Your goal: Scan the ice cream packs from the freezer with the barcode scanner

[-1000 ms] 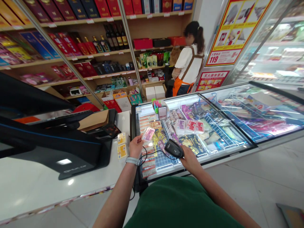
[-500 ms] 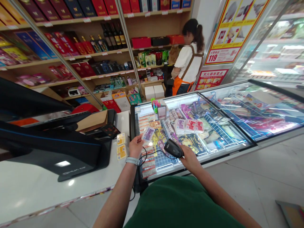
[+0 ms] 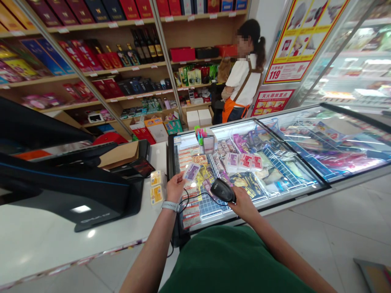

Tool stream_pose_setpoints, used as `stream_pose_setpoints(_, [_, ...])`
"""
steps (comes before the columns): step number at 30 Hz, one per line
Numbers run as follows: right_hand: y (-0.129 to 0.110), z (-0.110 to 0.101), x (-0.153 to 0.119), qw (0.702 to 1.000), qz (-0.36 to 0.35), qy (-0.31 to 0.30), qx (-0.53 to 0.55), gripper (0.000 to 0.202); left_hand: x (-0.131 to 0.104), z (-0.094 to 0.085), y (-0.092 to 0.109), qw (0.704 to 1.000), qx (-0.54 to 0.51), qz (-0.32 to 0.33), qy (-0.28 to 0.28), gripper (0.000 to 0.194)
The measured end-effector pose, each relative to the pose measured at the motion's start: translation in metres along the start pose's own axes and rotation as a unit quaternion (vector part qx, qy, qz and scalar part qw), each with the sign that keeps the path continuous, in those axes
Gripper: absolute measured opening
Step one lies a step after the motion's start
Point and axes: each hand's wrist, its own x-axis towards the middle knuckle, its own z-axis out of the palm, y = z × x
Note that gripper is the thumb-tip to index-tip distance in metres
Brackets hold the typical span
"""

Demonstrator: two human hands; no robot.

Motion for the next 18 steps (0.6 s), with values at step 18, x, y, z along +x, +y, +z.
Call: stream_pose_setpoints(18, [-0.0021,-0.0082,0.0045,0.999,-0.017,-0.016,0.032,0.036,-0.0039,0.0039,0.0021,1.0,-0.013,-0.011,0.0,0.034])
